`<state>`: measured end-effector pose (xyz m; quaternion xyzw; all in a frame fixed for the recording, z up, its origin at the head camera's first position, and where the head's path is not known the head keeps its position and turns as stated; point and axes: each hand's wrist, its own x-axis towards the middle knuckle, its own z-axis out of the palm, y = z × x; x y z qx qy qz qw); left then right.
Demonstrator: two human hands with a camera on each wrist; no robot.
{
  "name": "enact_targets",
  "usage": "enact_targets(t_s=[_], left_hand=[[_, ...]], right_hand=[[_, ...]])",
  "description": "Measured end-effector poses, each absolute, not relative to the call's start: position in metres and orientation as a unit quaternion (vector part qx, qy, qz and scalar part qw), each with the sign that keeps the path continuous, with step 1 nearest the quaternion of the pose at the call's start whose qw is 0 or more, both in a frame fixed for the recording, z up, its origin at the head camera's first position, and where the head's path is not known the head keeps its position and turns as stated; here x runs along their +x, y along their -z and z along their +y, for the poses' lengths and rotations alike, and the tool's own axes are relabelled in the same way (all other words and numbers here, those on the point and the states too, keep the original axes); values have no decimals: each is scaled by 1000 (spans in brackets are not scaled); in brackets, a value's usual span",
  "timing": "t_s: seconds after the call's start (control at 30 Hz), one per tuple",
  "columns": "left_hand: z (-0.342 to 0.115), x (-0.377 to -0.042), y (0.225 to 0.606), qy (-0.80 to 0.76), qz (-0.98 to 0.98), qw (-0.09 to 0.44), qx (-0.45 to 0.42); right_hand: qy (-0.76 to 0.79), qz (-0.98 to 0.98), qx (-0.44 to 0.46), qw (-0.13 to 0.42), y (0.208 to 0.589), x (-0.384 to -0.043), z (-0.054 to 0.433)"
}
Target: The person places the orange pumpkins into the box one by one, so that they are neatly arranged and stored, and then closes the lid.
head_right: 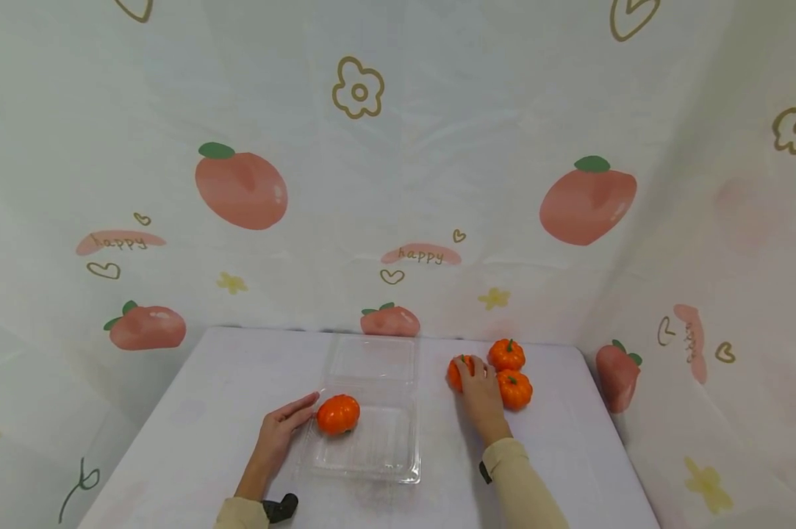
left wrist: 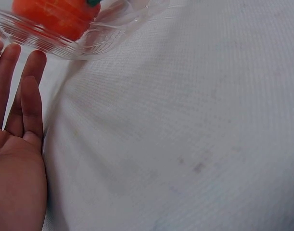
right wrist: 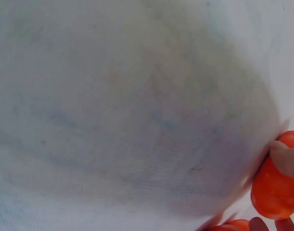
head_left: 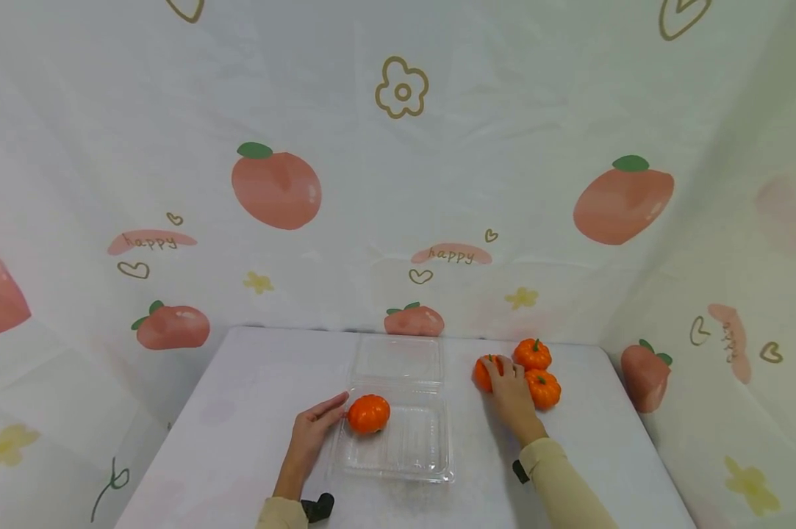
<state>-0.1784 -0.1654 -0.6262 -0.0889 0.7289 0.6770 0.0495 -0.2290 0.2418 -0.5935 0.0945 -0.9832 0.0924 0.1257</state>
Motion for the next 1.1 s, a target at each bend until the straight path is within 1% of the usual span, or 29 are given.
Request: enact_targets(t_s=[0.07,0.2,0.5,0.63,0.87,1.0,1.1], left_hand=[[-165,-178,626,-681,726,49,-88],[-165,-179,627,-682,724,47,-89],[-165,-180,628,-684,722,44,-90],[-166,-181,629,-688,719,48,-89],[-166,-180,628,-685,722,46,-90],[-167,-180,627,-684,723,45,-84],[-167,-179,626,-681,726,47,-81]], right_hand=[[-87,-983,99,131,594,-229,243],[-94,-984,99,116,592,-228,242],[-170,-983,73,18,581,-222,243],[-185,-981,64,-4,579,-221,246],[-191,-978,86,8,575,-218,248],[-211,-972,100,25,570,-216,246],[-219,-967,120,49,564,-214,243]])
